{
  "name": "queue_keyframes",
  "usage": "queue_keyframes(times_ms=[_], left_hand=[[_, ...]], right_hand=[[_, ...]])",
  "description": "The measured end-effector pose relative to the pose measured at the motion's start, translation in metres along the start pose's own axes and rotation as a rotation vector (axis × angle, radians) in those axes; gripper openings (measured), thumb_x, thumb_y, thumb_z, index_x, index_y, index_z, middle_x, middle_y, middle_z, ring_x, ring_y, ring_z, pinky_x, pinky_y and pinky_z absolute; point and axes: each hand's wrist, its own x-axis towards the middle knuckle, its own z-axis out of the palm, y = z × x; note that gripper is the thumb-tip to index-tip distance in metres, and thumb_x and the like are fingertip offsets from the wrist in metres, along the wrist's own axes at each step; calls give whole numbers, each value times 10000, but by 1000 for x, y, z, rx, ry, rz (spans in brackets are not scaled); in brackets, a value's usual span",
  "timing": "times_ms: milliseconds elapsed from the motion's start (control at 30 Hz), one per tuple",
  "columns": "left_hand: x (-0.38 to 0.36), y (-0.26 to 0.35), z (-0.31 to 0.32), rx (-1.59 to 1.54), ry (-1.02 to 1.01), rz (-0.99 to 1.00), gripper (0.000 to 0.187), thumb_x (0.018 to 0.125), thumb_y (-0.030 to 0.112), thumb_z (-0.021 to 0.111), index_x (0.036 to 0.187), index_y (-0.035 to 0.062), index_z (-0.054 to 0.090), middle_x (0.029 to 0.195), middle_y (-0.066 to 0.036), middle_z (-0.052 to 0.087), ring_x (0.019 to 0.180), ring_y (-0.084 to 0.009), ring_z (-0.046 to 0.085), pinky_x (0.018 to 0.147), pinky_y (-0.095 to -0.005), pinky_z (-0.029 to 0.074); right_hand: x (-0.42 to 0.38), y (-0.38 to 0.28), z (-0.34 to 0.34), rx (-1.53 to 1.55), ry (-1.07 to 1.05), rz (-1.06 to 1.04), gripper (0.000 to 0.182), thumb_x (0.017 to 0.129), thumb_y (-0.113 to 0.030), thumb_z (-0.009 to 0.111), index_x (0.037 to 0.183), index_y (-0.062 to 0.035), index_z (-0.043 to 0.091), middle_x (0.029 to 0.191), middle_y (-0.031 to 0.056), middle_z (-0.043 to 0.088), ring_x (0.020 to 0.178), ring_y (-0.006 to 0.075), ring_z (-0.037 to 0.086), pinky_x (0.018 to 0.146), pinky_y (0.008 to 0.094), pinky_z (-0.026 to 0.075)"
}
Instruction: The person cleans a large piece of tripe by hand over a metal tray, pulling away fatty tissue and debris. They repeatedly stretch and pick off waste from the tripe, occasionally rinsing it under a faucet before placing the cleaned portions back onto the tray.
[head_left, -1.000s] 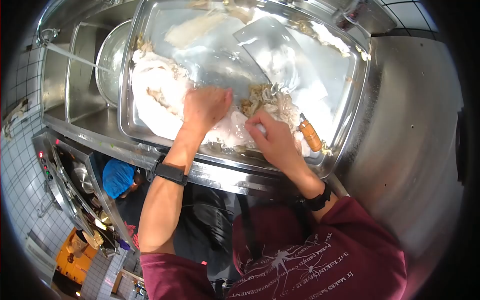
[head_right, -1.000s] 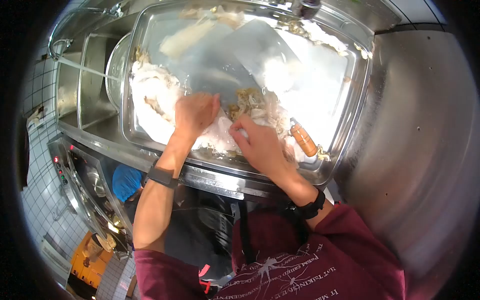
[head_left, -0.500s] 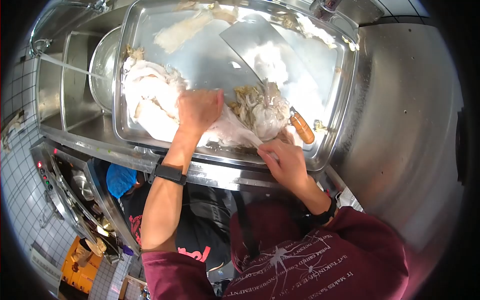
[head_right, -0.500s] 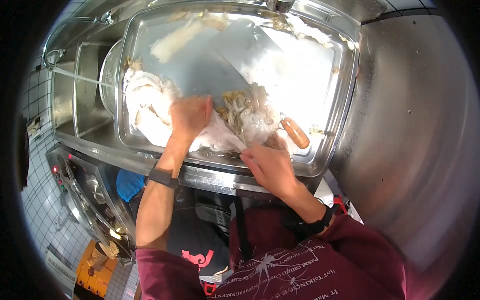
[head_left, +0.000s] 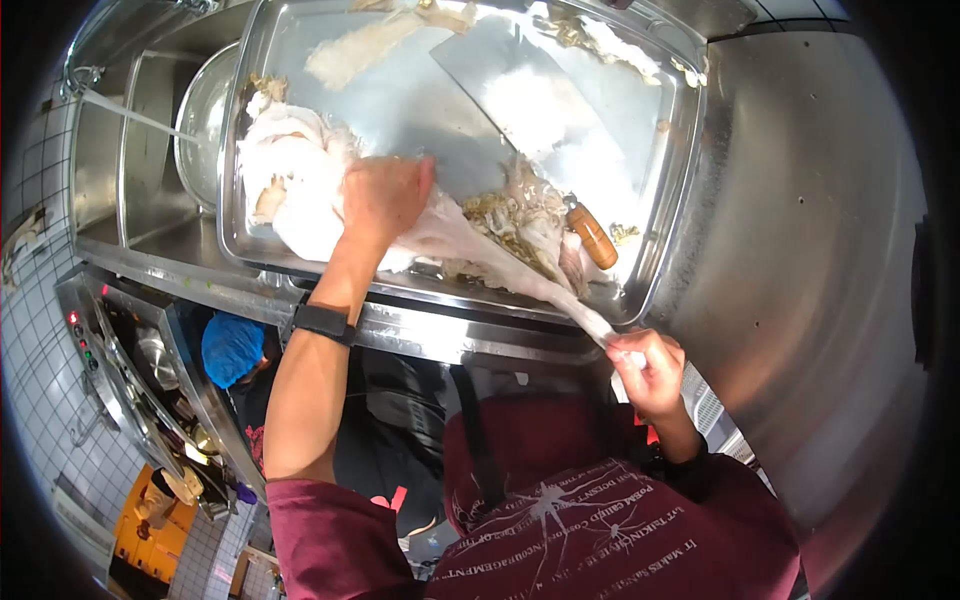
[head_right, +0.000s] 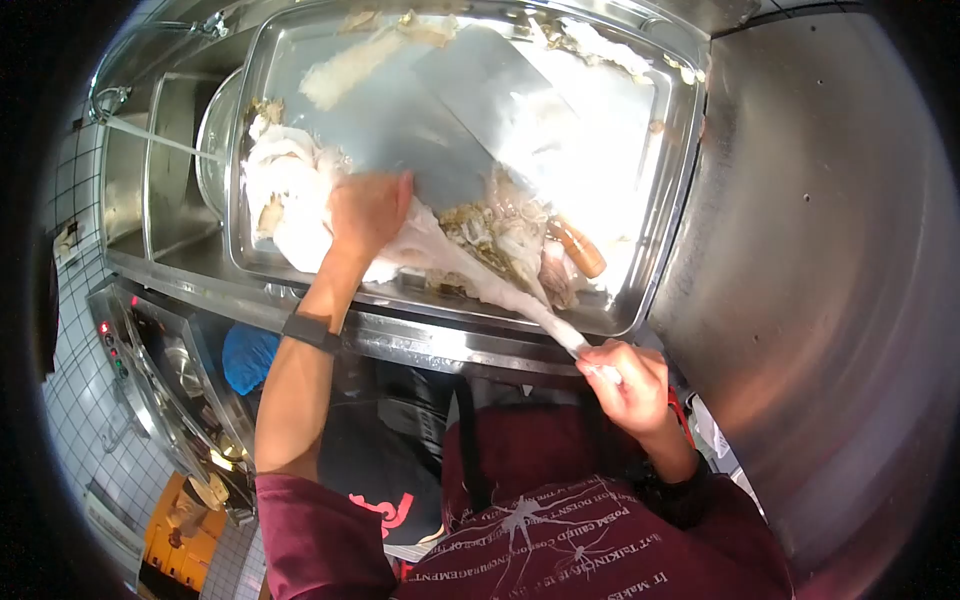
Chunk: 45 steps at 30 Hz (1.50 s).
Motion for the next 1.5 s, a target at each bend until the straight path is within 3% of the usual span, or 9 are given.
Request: queue_keyframes(times_ms=[267, 367, 433, 467, 500, 567, 767, 1067, 1500], left_hand=[[6, -24, 2, -40, 159, -49, 404, 897, 320, 543, 575, 93, 633, 552, -100, 601, 503, -302, 595, 528, -407, 479], [5, -39, 2, 29, 122, -108, 363, 897, 304, 551, 620, 89, 646, 592, -116, 614, 522, -318, 599, 557, -423, 487], [7, -41, -14, -26, 197, -91, 271, 896, 263, 554, 729, 74, 656, 718, -127, 652, 617, -301, 631, 602, -416, 498], [5, -37, -27, -40, 48, -167, 148, 866, 199, 582, 869, 64, 644, 931, -136, 651, 856, -292, 633, 742, -414, 492], [5, -32, -34, -43, 49, -163, 148, 866, 199, 582, 869, 64, 644, 931, -136, 651, 856, -292, 633, 742, -414, 492], [1, -26, -41, -25, 307, 47, 181, 816, 169, 625, 964, 64, 622, 1063, -129, 602, 1053, -304, 554, 901, -423, 431], [-23, 4, -49, -345, -26, 337, 388, 759, 149, 664, 1127, 65, 575, 1167, -121, 555, 1179, -323, 469, 991, -429, 367], [-30, -27, -45, -317, -58, 303, 325, 687, 4, 650, 993, 50, 551, 932, -114, 551, 947, -332, 521, 837, -423, 422], [-22, -19, -27, -281, 26, 201, 240, 654, -33, 595, 858, 89, 561, 784, -65, 561, 807, -316, 568, 707, -422, 446]], right_hand=[[9, 0, -4, -98, -30, -55, 65, 817, 0, 661, 856, -17, 612, 750, 119, 668, 565, 185, 621, 519, 272, 455], [42, 12, 25, -130, 71, 212, 70, 891, -115, 606, 920, -53, 617, 740, 74, 650, 458, 97, 504, 461, 271, 383], [68, 6, 32, -149, 39, 258, 116, 899, -132, 597, 981, -53, 620, 784, 98, 664, 493, 165, 562, 495, 295, 432], [80, -1, 34, -196, 38, 238, 154, 886, -119, 601, 1024, -54, 619, 810, 106, 669, 564, 213, 599, 558, 320, 467], [88, -4, 34, -244, 38, 218, 202, 872, -105, 605, 1068, -54, 618, 836, 115, 673, 635, 260, 635, 622, 344, 502], [95, -4, 30, -345, -23, 215, 258, 847, -85, 614, 1104, -61, 613, 921, 127, 665, 771, 297, 632, 717, 369, 501], [116, -12, 48, -484, -67, -118, 417, 769, -56, 651, 1181, -88, 594, 1222, 146, 565, 1114, 336, 533, 901, 408, 461], [156, 21, 140, -418, -246, -343, 150, 770, -135, 640, 888, -51, 602, 868, 94, 553, 844, 288, 547, 773, 405, 455], [174, 15, 145, 148, -370, -69, 230, 836, -116, 460, 973, 7, 599, 865, 206, 613, 819, 396, 573, 738, 469, 442]])
